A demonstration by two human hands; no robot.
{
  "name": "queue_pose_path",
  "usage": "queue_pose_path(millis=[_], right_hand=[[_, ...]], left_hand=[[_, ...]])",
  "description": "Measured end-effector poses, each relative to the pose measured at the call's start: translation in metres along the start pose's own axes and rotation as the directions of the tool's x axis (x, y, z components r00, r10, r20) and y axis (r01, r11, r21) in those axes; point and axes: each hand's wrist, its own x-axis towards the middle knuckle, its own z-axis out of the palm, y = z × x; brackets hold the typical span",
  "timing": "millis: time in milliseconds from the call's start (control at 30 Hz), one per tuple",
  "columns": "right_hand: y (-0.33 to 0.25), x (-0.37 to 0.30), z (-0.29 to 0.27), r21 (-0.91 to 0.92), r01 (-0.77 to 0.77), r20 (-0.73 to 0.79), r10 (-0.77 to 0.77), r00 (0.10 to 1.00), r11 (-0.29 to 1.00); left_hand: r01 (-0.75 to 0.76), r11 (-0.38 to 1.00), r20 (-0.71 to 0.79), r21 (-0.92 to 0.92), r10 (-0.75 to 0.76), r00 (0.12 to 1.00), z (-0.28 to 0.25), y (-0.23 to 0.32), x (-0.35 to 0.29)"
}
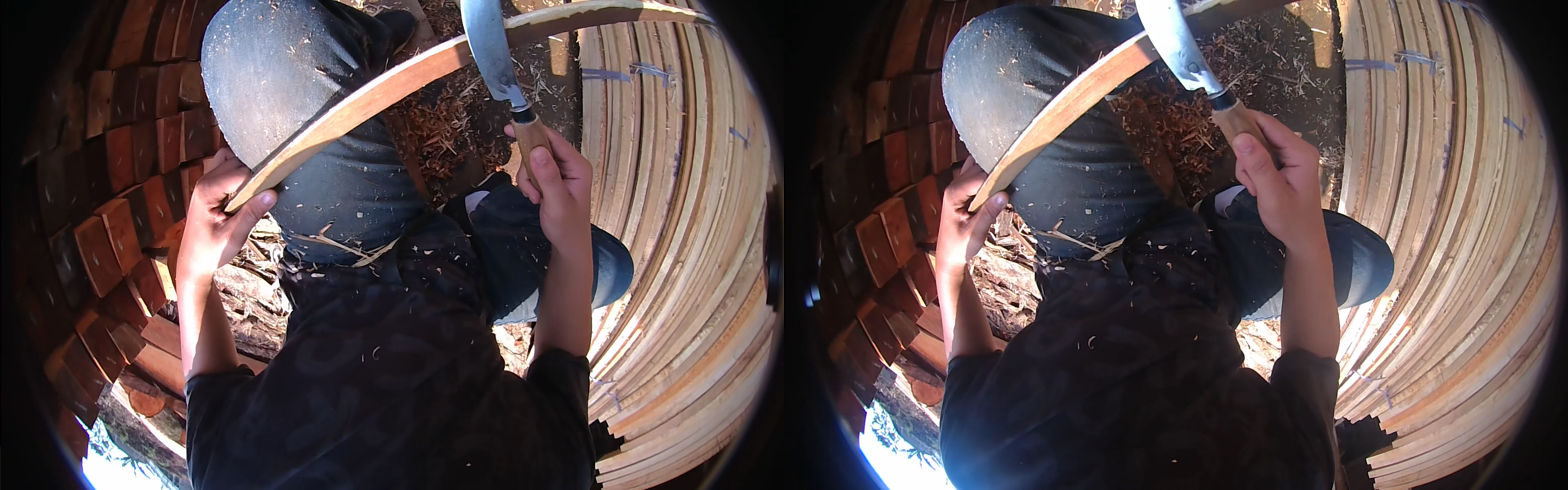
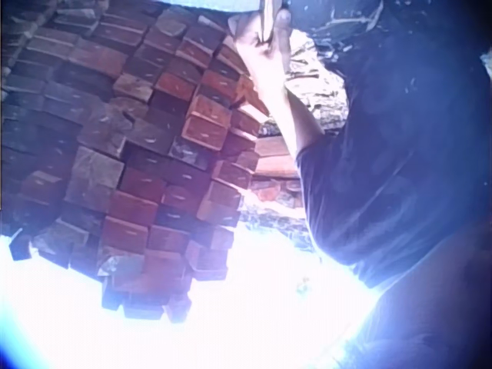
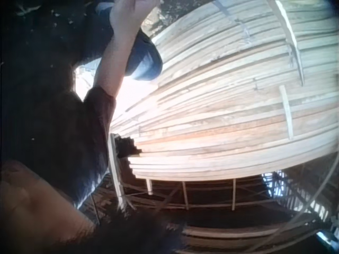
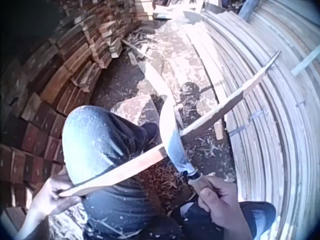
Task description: The person sits on the ground and uses a knife to shave a long, thin piece of wood held between their legs. They repeatedly scrape the blade along the wood's surface to remove thin layers.
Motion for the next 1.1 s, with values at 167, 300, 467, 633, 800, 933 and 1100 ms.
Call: queue_pose_path(millis=[167, 300, 467, 633, 800, 933, 1100], right_hand=[[0.000, 0.010, -0.005, 0.408, 0.065, -0.214, 0.026, 0.976, 0.911], [-0.002, 0.004, -0.008, 0.041, 0.004, -0.078, -0.001, 0.997, 0.999], [-0.005, 0.008, -0.008, 0.066, -0.019, -0.151, 0.029, 0.988, 0.998], [-0.013, 0.001, -0.011, 0.049, -0.031, 0.007, 0.031, 0.999, 0.998], [-0.012, -0.003, -0.013, -0.155, 0.006, 0.069, 0.005, 0.998, 0.988], [-0.015, -0.009, -0.004, 0.055, -0.024, -0.072, 0.028, 0.997, 0.998], [-0.014, -0.021, -0.019, -0.054, -0.079, -0.090, 0.074, 0.993, 0.995]], left_hand=[[0.016, 0.999, -0.041, -0.040, -0.018, 0.999, 0.003, 0.001, -0.001], [0.007, 1.000, -0.013, 0.001, -0.007, 1.000, 0.001, 0.003, 0.002], [0.026, 1.000, -0.044, -0.007, -0.027, 0.999, 0.004, -0.001, -0.001], [-0.004, 0.999, -0.042, 0.033, 0.005, 0.999, 0.003, 0.000, 0.000], [-0.015, 0.998, -0.043, 0.065, 0.018, 0.999, 0.004, 0.000, 0.001], [0.005, 0.998, -0.059, 0.058, -0.002, 0.998, 0.004, 0.000, 0.000], [-0.011, 0.998, -0.069, 0.067, 0.015, 0.997, 0.007, 0.000, 0.000]])
